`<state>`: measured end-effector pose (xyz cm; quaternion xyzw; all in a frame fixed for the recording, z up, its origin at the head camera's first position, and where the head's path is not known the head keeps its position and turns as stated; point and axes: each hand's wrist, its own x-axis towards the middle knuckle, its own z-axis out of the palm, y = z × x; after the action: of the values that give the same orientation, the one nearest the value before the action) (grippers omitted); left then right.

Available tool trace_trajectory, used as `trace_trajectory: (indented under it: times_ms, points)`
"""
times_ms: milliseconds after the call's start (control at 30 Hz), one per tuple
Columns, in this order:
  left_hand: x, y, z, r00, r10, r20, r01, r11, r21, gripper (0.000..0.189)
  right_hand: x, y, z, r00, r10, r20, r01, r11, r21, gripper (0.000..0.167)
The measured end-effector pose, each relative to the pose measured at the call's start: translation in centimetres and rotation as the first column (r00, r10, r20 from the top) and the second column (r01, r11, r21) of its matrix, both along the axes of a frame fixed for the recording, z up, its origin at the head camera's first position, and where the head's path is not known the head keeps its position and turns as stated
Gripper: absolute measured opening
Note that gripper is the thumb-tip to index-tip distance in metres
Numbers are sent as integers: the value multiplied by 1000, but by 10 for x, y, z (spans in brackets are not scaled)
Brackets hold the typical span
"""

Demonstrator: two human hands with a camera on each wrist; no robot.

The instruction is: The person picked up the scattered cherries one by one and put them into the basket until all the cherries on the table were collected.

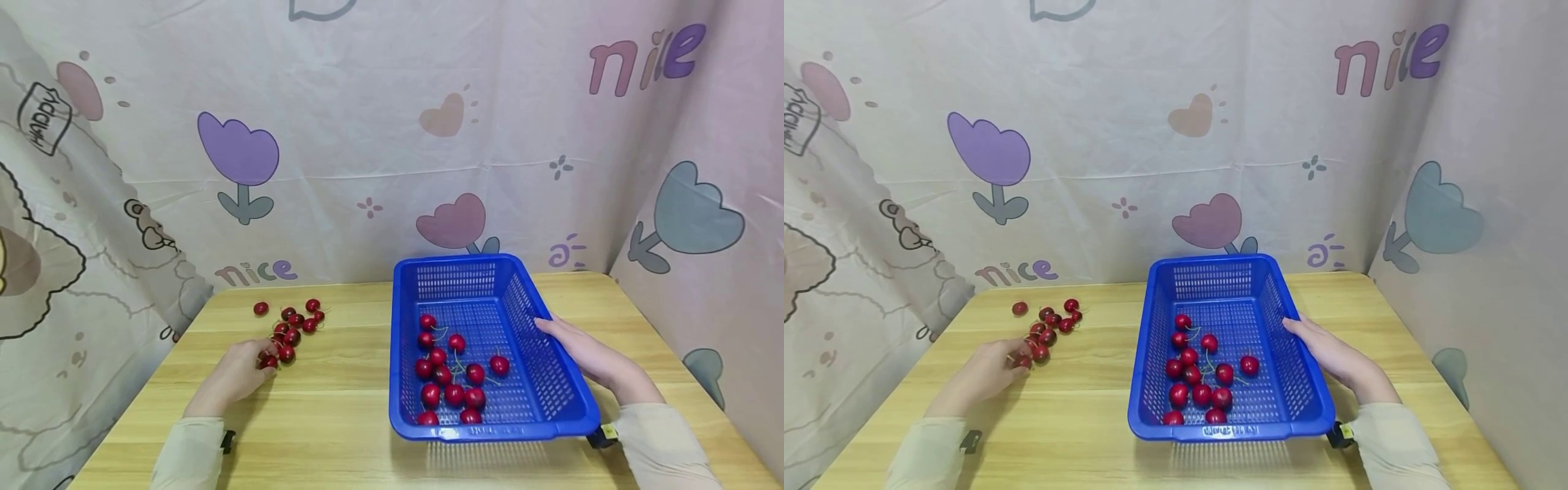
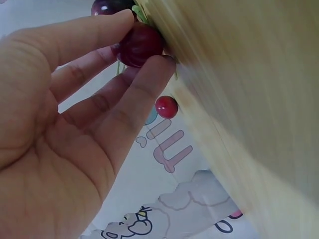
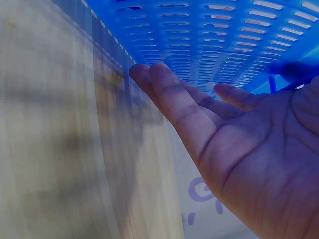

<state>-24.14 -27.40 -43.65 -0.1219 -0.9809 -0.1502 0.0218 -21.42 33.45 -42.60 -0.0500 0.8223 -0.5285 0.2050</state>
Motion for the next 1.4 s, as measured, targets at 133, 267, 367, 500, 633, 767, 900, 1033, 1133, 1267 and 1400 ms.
trace_trajectory:
  times_ms: [133,267,367,500,633,767,900,1033,1133,1267,1400]
  points:
    - [0,-1,0,1000,-5,3,5,1000,-1,21,0,0,0,1000,6,2,-6,1000,-16,78]
    - [1,-1,1,1000,-15,6,15,1000,-2,21,0,0,-1,1000,8,-3,-8,1000,-21,78]
    - [1,-1,3,1000,-12,13,12,1000,-1,22,0,0,-2,1000,6,-8,-6,1000,-14,78]
    - [1,-1,5,1000,-12,14,12,1000,2,23,0,0,-2,1000,3,-11,-3,1000,-7,78]
    - [3,0,8,1000,-28,4,28,999,26,27,0,1,-2,1000,3,-11,-3,1000,-8,78]
    - [5,2,12,999,-43,2,42,997,58,30,0,1,-1,1000,-1,-7,1,1000,-3,78]
    - [7,6,15,999,-53,-11,54,995,86,27,0,0,-1,1000,-6,-10,6,1000,12,79]
    - [10,12,20,997,-60,-58,65,994,91,26,1,0,-2,1000,-6,-13,7,1000,19,79]
    - [12,18,24,994,-60,-90,68,994,88,27,1,0,-2,1000,-6,-12,6,1000,20,79]
    - [16,26,32,993,-55,-106,66,992,108,27,1,0,-1,1000,-5,-12,6,1000,25,80]
    - [20,35,40,990,-65,-126,81,989,128,27,0,1,-1,1000,-6,-16,7,999,43,81]
